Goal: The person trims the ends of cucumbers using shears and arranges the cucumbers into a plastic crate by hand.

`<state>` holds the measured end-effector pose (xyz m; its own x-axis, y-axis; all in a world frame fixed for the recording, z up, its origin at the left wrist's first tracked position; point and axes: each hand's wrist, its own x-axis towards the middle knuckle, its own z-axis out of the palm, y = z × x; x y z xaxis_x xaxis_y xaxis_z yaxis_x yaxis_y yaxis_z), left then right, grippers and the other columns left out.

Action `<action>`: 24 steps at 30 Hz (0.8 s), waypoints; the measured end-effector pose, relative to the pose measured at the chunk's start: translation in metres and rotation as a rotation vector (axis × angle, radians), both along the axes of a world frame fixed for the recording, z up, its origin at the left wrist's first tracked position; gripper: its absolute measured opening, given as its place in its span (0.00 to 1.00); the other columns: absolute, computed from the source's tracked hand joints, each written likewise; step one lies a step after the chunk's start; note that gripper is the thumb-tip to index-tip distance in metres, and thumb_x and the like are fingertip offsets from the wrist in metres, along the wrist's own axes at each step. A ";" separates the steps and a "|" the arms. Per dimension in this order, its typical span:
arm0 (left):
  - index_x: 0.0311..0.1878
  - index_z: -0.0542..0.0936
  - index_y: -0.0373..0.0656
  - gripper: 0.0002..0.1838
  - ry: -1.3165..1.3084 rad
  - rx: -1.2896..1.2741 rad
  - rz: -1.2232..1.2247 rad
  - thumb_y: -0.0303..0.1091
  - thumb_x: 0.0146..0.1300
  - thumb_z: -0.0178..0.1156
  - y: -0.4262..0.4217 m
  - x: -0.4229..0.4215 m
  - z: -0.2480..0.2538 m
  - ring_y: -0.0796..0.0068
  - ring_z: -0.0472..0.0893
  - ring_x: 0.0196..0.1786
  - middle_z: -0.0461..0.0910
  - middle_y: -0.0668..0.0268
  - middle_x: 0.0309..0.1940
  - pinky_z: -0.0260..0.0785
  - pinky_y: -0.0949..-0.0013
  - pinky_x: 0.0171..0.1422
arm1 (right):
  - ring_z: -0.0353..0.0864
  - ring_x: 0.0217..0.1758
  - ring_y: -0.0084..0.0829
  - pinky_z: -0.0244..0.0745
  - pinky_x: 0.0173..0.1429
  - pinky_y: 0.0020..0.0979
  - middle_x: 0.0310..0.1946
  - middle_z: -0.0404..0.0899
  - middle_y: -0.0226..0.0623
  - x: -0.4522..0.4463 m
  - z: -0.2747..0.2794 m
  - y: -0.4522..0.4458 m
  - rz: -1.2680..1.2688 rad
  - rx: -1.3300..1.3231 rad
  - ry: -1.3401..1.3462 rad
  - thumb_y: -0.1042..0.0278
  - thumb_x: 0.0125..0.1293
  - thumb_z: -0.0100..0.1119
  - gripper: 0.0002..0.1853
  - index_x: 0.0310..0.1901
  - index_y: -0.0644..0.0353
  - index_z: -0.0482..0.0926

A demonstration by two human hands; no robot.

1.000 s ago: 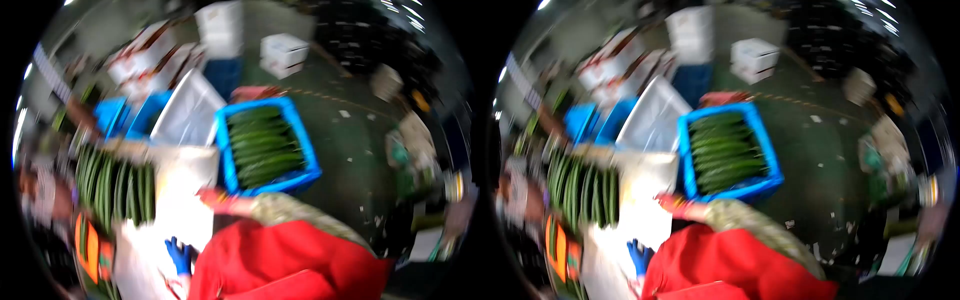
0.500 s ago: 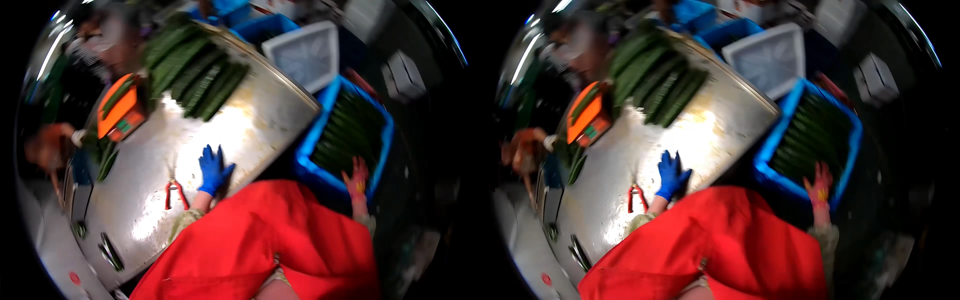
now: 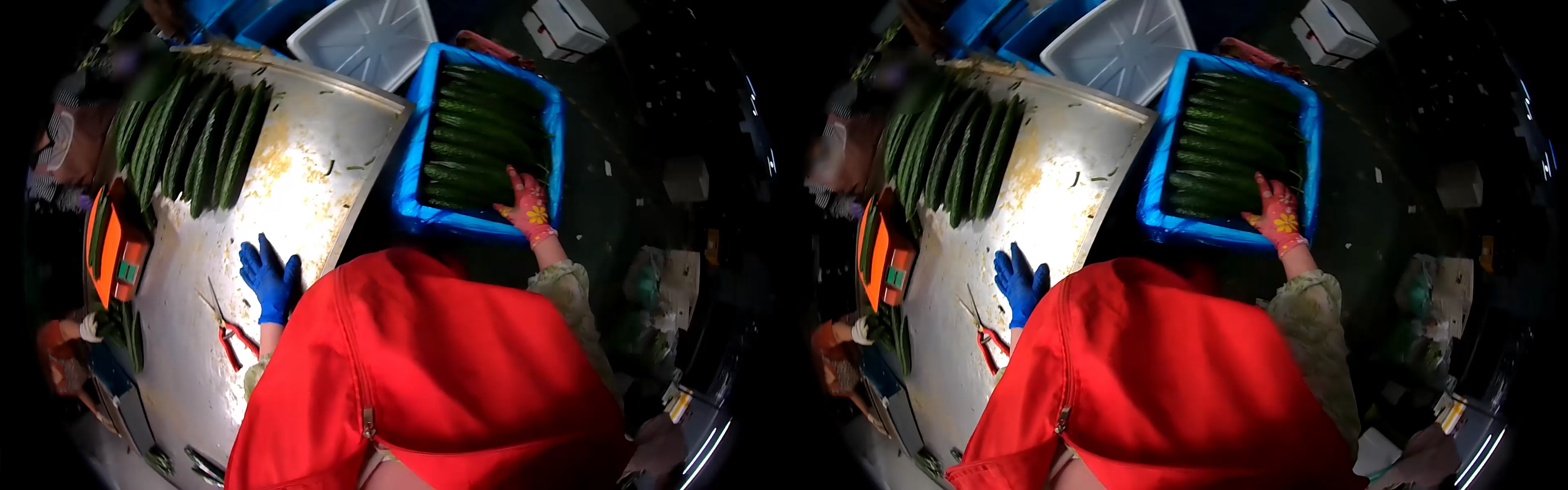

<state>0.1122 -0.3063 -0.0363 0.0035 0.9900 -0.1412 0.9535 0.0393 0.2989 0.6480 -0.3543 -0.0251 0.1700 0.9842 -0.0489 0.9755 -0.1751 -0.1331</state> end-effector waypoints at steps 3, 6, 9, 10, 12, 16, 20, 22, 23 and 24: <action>0.77 0.51 0.50 0.49 0.026 -0.002 0.013 0.59 0.58 0.60 0.001 0.003 0.003 0.43 0.42 0.78 0.44 0.41 0.75 0.29 0.43 0.77 | 0.67 0.61 0.51 0.65 0.65 0.45 0.57 0.68 0.48 -0.006 0.015 0.007 -0.043 -0.130 0.015 0.49 0.45 0.75 0.48 0.69 0.49 0.63; 0.77 0.51 0.51 0.49 0.057 0.015 0.005 0.60 0.58 0.60 0.001 0.003 0.000 0.43 0.42 0.78 0.45 0.41 0.75 0.30 0.42 0.77 | 0.67 0.62 0.52 0.66 0.66 0.45 0.59 0.67 0.50 -0.012 0.020 0.008 -0.070 -0.235 0.073 0.50 0.46 0.74 0.48 0.70 0.51 0.61; 0.76 0.52 0.50 0.49 0.057 0.032 0.008 0.61 0.58 0.60 0.000 0.002 -0.001 0.43 0.43 0.78 0.46 0.41 0.75 0.31 0.42 0.77 | 0.66 0.65 0.53 0.64 0.68 0.45 0.61 0.67 0.53 -0.007 0.015 0.006 -0.083 -0.241 0.133 0.51 0.47 0.74 0.49 0.70 0.53 0.60; 0.76 0.52 0.49 0.48 0.042 0.043 -0.003 0.60 0.58 0.60 -0.001 0.002 -0.003 0.43 0.43 0.78 0.46 0.40 0.75 0.32 0.42 0.76 | 0.66 0.65 0.53 0.63 0.68 0.45 0.61 0.67 0.54 -0.008 0.019 0.003 -0.090 -0.236 0.126 0.52 0.47 0.74 0.49 0.70 0.53 0.59; 0.76 0.54 0.46 0.48 0.048 0.072 -0.001 0.58 0.58 0.61 -0.001 -0.006 -0.013 0.41 0.44 0.77 0.47 0.38 0.73 0.34 0.40 0.76 | 0.65 0.67 0.54 0.61 0.70 0.45 0.62 0.67 0.55 -0.012 0.029 0.008 -0.057 -0.218 0.080 0.54 0.46 0.74 0.50 0.71 0.54 0.59; 0.76 0.54 0.49 0.47 0.027 0.035 0.032 0.62 0.58 0.58 -0.003 0.002 -0.002 0.38 0.46 0.76 0.47 0.38 0.73 0.35 0.38 0.75 | 0.67 0.63 0.52 0.62 0.68 0.45 0.58 0.69 0.51 0.001 0.062 0.003 0.033 0.000 0.040 0.62 0.40 0.75 0.50 0.69 0.53 0.61; 0.76 0.54 0.48 0.47 0.003 -0.011 0.048 0.63 0.59 0.56 0.000 0.006 0.009 0.39 0.44 0.77 0.46 0.39 0.74 0.33 0.39 0.76 | 0.70 0.58 0.51 0.65 0.64 0.47 0.54 0.70 0.47 -0.021 0.098 0.043 0.195 0.203 0.099 0.64 0.39 0.75 0.49 0.68 0.53 0.63; 0.75 0.55 0.48 0.48 -0.023 -0.019 0.064 0.64 0.58 0.56 0.006 0.000 0.013 0.39 0.44 0.77 0.47 0.40 0.74 0.32 0.39 0.76 | 0.71 0.57 0.52 0.65 0.64 0.48 0.54 0.70 0.47 -0.058 0.100 0.075 0.338 0.202 0.070 0.61 0.40 0.74 0.49 0.68 0.54 0.63; 0.75 0.55 0.48 0.47 -0.075 0.012 0.083 0.62 0.59 0.58 0.007 -0.001 0.017 0.39 0.47 0.76 0.49 0.41 0.73 0.35 0.39 0.75 | 0.71 0.56 0.52 0.65 0.64 0.48 0.54 0.70 0.47 -0.079 0.099 0.093 0.409 0.202 0.051 0.60 0.40 0.74 0.49 0.68 0.54 0.63; 0.75 0.56 0.48 0.46 -0.172 0.057 0.117 0.61 0.59 0.59 0.007 -0.005 0.011 0.41 0.49 0.76 0.51 0.41 0.73 0.36 0.39 0.75 | 0.71 0.56 0.52 0.65 0.63 0.48 0.54 0.71 0.46 -0.103 0.096 0.112 0.511 0.177 0.084 0.58 0.40 0.74 0.48 0.67 0.54 0.63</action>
